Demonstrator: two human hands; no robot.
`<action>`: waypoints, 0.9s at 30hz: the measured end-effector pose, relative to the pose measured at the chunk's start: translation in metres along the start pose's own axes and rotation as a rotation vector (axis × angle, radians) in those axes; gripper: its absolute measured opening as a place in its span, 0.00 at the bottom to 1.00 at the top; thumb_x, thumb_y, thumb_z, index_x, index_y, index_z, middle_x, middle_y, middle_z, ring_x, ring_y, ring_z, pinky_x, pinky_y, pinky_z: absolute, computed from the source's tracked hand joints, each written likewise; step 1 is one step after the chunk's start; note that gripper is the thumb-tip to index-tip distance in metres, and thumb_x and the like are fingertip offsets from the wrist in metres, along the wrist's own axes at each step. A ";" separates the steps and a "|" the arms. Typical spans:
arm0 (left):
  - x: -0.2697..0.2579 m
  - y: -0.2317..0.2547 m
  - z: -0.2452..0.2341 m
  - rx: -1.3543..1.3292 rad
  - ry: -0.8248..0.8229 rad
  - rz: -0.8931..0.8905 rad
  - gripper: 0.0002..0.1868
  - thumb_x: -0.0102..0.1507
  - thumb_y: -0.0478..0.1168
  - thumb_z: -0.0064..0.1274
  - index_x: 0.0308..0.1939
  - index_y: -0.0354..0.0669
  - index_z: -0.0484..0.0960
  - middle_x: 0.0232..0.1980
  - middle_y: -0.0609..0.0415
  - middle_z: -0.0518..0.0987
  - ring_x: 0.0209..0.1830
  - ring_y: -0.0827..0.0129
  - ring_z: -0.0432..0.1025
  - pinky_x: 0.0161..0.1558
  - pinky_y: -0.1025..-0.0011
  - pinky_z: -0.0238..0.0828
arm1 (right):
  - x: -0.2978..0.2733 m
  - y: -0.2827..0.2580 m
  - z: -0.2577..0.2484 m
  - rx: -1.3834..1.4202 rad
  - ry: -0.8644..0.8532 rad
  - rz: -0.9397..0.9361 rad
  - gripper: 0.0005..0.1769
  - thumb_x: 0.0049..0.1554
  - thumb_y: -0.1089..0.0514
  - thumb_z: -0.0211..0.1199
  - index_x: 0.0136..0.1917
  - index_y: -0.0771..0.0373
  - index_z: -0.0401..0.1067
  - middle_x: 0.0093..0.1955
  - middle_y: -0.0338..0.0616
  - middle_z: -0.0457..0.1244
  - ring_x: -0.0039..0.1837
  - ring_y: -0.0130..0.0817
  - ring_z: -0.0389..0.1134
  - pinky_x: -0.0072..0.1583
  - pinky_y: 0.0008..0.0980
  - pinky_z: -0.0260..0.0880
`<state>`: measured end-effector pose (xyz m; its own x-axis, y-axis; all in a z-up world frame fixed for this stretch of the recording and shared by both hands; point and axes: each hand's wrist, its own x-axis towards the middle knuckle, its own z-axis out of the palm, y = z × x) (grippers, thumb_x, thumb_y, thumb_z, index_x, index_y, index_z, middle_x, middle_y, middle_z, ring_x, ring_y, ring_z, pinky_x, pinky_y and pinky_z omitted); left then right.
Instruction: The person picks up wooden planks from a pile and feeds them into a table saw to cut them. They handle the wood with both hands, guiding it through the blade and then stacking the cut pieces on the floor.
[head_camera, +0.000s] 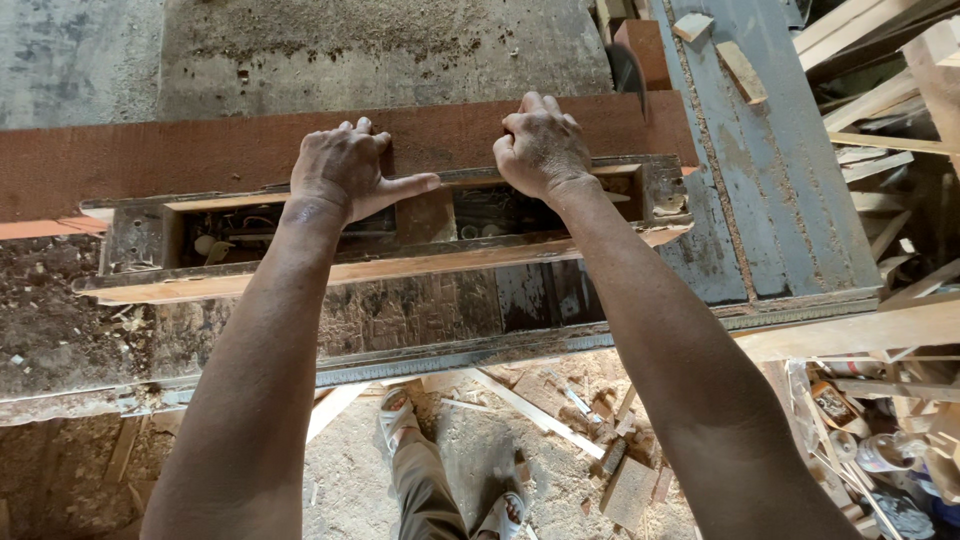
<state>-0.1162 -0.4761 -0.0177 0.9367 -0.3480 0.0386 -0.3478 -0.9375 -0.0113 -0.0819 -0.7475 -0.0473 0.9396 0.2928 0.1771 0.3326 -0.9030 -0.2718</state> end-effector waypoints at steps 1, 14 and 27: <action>0.000 0.000 0.000 0.004 0.005 0.001 0.49 0.56 0.89 0.30 0.36 0.49 0.81 0.44 0.49 0.78 0.42 0.52 0.76 0.42 0.52 0.72 | 0.000 0.001 0.001 0.002 -0.004 0.002 0.21 0.59 0.52 0.46 0.53 0.63 0.76 0.57 0.50 0.60 0.60 0.50 0.59 0.60 0.58 0.62; -0.001 0.003 -0.006 0.027 -0.071 -0.026 0.51 0.57 0.89 0.28 0.43 0.48 0.82 0.47 0.49 0.78 0.44 0.54 0.75 0.44 0.54 0.72 | 0.002 0.000 0.002 -0.017 0.001 0.002 0.22 0.57 0.51 0.46 0.50 0.64 0.77 0.56 0.51 0.61 0.59 0.50 0.60 0.58 0.56 0.62; 0.001 0.001 -0.001 0.035 -0.050 -0.020 0.54 0.56 0.89 0.26 0.47 0.47 0.83 0.48 0.49 0.78 0.44 0.53 0.75 0.44 0.53 0.73 | 0.003 0.000 0.002 0.005 0.017 0.006 0.21 0.56 0.52 0.47 0.49 0.64 0.77 0.54 0.49 0.61 0.58 0.50 0.60 0.58 0.55 0.62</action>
<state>-0.1157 -0.4776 -0.0171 0.9447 -0.3279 -0.0112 -0.3280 -0.9435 -0.0465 -0.0792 -0.7456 -0.0488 0.9401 0.2823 0.1913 0.3277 -0.9030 -0.2778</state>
